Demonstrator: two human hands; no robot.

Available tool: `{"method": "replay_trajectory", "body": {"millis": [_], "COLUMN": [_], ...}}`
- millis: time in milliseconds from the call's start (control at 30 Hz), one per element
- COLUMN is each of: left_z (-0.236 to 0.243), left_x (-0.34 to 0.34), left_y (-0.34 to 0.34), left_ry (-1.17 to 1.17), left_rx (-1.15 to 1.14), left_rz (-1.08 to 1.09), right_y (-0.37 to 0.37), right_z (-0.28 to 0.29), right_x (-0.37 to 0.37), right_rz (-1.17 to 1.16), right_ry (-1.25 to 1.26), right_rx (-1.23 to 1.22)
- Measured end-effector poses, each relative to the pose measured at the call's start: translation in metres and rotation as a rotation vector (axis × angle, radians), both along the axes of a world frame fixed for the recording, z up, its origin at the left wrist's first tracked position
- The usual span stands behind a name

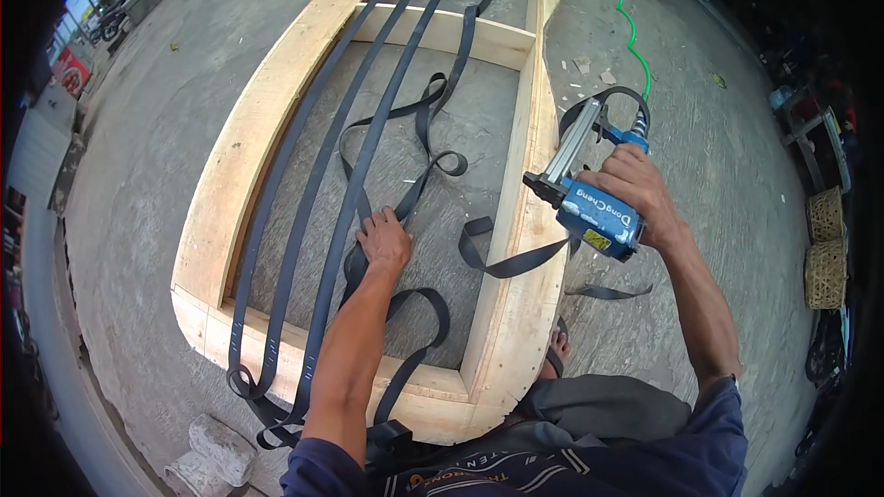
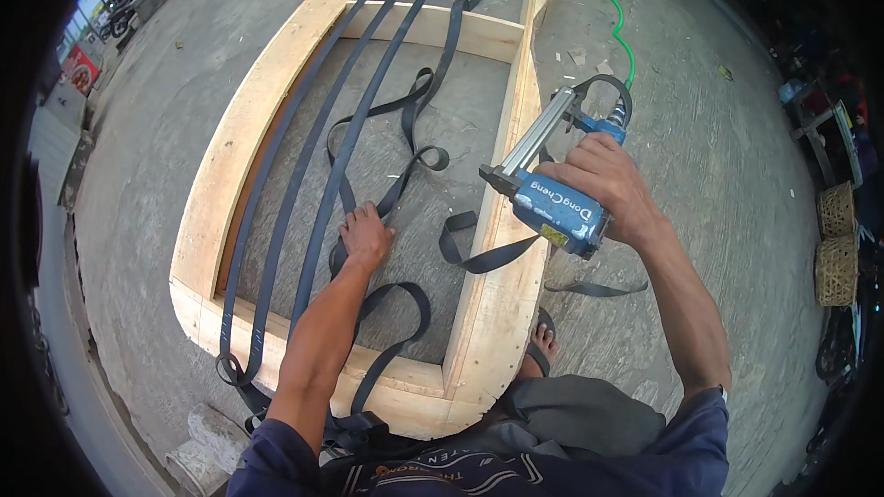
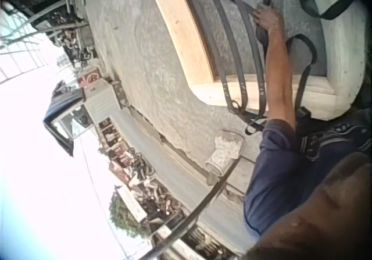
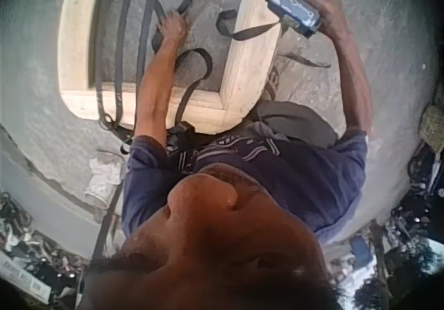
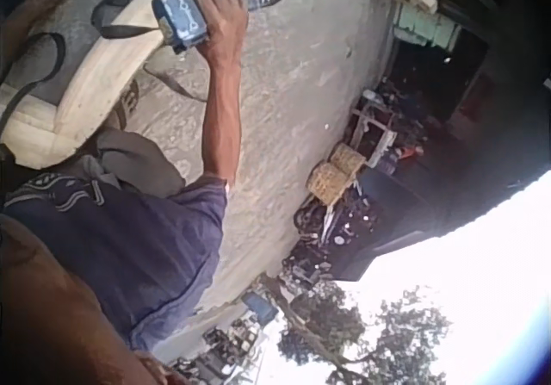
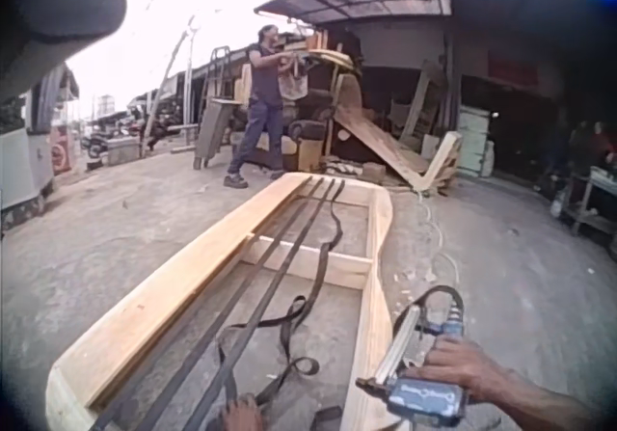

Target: The person attaches rubber straps to a wooden frame by fastening them lengthwise using a pneumatic staple gun, cutting excess strips with a knife, and weaving straps crosswise across the frame before stapling them down.

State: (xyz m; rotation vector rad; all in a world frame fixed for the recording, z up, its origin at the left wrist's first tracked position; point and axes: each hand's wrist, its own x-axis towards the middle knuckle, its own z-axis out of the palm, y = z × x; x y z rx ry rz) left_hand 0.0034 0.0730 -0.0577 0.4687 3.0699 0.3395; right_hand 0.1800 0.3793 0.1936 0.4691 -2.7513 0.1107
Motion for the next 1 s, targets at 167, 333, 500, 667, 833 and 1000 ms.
{"method": "replay_trajectory", "body": {"millis": [167, 333, 500, 667, 833, 1000], "left_z": [0.070, 0.193, 0.208, 0.192, 0.172, 0.166], "left_x": [0.080, 0.206, 0.243, 0.297, 0.298, 0.269], "left_y": [0.004, -0.061, -0.130, -0.255, -0.266, -0.251], "left_ry": [-0.600, -0.432, -1.434, -1.355, -1.079, -0.885], "left_rx": [0.170, 0.232, -0.010, 0.129, 0.000, -0.295], "left_rz": [-0.505, -0.757, -0.526, 0.196, 0.435, 0.158], "right_y": [0.053, 0.070, 0.073, 0.085, 0.095, 0.073], "right_z": [0.000, -0.017, -0.031, -0.046, -0.058, -0.083], "right_x": [0.008, -0.002, -0.019, -0.023, -0.032, -0.060], "right_rz": [-0.102, -0.107, -0.034, -0.084, -0.093, 0.087], "right_ry": [0.002, -0.032, -0.078, -0.101, -0.141, -0.181], "right_rx": [-0.045, -0.066, -0.080, -0.100, -0.149, -0.054]}}
